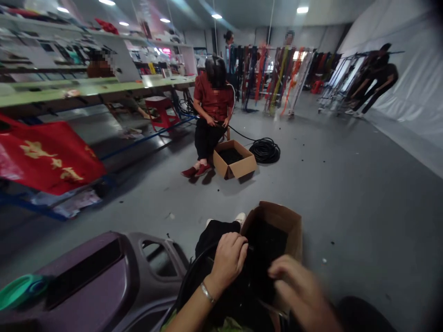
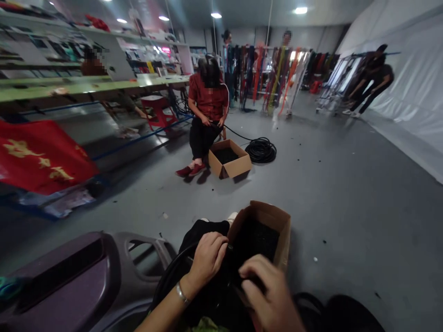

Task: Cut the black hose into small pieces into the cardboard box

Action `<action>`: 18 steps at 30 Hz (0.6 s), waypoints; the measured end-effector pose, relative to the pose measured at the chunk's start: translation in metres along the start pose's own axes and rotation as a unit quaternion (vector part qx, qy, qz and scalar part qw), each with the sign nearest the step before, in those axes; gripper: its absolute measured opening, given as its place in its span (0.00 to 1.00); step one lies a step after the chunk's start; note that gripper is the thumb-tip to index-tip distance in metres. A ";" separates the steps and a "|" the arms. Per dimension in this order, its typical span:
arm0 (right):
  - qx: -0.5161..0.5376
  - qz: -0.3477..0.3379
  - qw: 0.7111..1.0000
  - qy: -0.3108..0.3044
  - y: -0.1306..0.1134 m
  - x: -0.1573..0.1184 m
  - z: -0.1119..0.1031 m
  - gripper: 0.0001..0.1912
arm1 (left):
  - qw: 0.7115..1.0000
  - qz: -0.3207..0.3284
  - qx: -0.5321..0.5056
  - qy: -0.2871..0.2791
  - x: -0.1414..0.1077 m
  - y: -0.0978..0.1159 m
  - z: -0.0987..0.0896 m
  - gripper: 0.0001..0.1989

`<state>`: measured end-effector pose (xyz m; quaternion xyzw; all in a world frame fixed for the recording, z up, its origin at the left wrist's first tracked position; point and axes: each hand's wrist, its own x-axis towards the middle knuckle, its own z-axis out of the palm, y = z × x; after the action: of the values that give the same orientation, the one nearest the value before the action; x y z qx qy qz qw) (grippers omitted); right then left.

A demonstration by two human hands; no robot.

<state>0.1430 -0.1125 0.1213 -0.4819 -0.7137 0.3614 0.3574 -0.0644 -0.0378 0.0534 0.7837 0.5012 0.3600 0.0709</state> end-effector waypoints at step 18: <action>-0.037 0.123 0.987 -0.092 0.055 0.012 0.109 0.39 | 0.996 0.021 0.088 -0.009 0.011 0.000 -0.001 0.09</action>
<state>0.0695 -0.1042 0.0230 -0.5438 -0.6917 0.4186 0.2250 -0.0619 -0.0292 0.0593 0.8006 0.5133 0.3091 -0.0012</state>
